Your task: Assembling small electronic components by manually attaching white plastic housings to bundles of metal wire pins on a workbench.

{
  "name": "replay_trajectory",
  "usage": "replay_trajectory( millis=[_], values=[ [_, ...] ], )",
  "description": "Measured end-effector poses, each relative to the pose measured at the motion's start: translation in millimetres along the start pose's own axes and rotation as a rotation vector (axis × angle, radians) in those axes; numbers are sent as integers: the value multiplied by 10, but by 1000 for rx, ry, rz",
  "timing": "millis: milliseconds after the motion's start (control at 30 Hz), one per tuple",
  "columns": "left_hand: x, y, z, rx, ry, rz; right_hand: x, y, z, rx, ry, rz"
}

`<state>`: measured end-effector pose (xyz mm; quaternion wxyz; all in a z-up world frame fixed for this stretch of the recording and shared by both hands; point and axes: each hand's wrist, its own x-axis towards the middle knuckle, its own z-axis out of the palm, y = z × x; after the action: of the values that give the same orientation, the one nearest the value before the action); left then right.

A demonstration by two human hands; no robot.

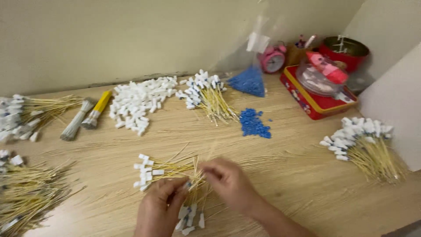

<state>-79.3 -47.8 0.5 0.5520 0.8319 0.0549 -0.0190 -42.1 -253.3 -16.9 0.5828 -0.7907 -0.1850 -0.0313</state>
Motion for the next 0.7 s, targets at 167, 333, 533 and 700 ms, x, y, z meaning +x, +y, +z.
replay_trajectory(
  millis=[167,333,533,700],
  values=[
    [10,-408,21,429,-75,171,284,629,-795,-430,255,250],
    [-11,-471,-81,472,-126,277,471,850,-1076,-673,246,273],
    [9,-394,-444,495,89,162,593,923,-1076,-920,136,209],
    [40,-414,-677,594,241,274,494,911,-972,-934,168,118]
  ],
)
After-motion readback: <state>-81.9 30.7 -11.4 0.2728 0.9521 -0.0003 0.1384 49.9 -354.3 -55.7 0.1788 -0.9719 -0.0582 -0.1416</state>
